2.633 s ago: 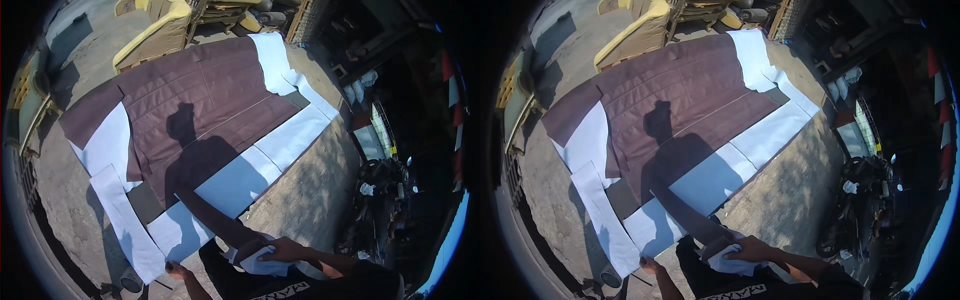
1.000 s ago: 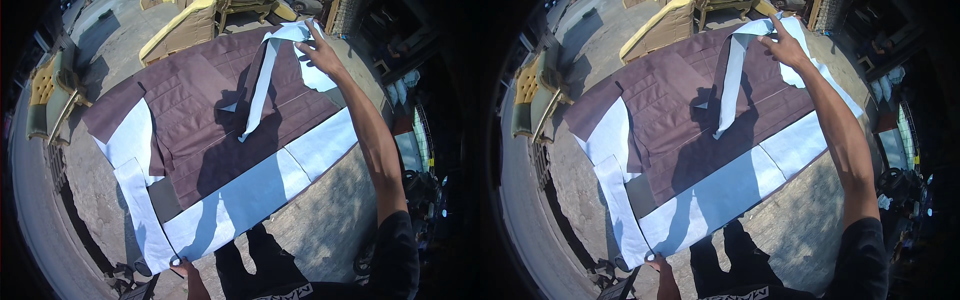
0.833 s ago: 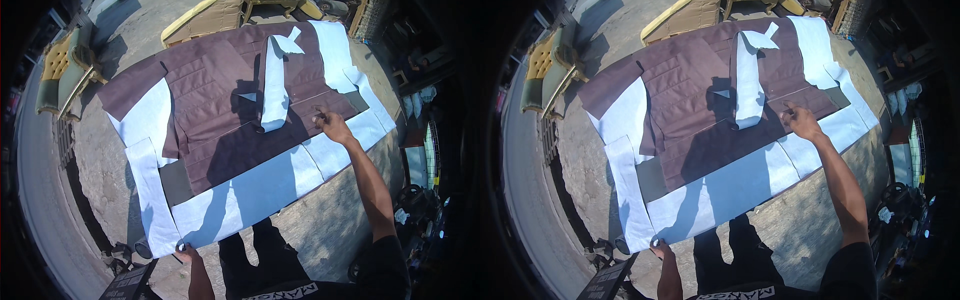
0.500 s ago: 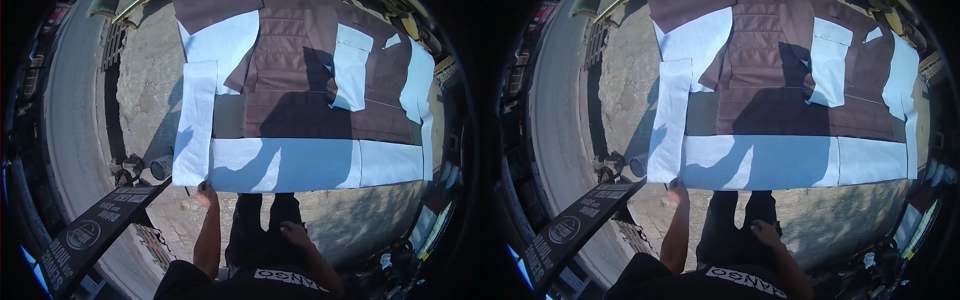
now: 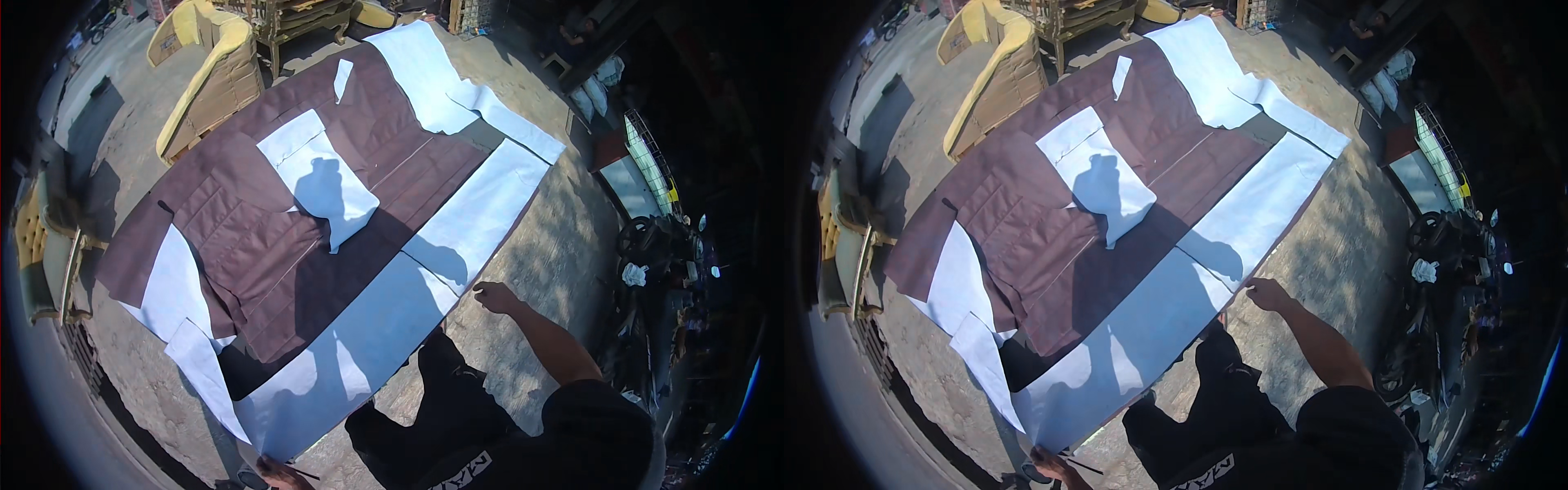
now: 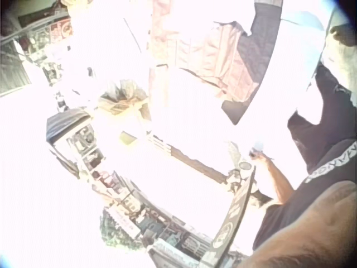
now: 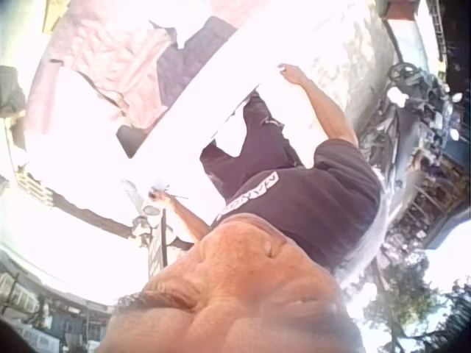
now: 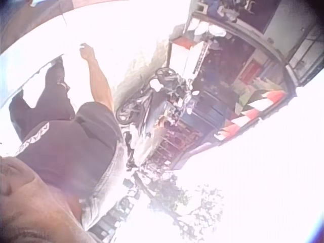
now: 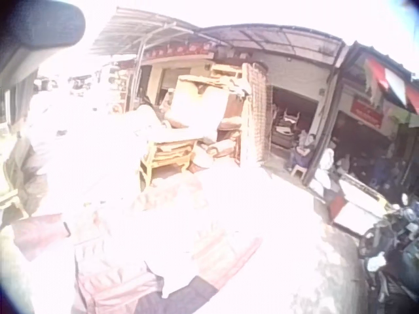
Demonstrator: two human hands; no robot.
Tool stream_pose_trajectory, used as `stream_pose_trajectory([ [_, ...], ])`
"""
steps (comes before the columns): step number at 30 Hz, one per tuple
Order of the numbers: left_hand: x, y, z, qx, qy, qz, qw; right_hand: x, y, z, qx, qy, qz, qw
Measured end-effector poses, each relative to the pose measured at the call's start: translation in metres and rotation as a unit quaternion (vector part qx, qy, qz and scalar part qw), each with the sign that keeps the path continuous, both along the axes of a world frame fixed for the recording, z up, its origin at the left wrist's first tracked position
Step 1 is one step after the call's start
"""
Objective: The person aligns a white fabric panel with a brown upholstered section under a sewing machine, sews them together while guiding the material, and then uses shears to trim excess thread before inspecting the joined upholstery covers.
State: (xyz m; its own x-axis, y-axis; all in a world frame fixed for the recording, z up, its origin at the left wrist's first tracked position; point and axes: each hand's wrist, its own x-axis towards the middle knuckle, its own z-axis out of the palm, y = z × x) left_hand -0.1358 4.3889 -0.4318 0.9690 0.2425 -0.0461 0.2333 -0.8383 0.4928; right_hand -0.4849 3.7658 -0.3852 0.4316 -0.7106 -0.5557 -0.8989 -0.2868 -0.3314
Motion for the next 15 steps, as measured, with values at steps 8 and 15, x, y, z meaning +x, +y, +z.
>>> stream_pose_trajectory([
  [8, 0.015, -0.169, 0.071, 0.182, 0.101, 0.008, 0.978, -0.115, -0.347, -0.05, -0.346, 0.008, -0.021, 0.938],
  [15, 0.013, -0.362, 0.049, 0.181, 0.072, -0.108, 0.975, -0.188, -0.545, -0.086, -0.436, 0.077, -0.183, 0.878],
])
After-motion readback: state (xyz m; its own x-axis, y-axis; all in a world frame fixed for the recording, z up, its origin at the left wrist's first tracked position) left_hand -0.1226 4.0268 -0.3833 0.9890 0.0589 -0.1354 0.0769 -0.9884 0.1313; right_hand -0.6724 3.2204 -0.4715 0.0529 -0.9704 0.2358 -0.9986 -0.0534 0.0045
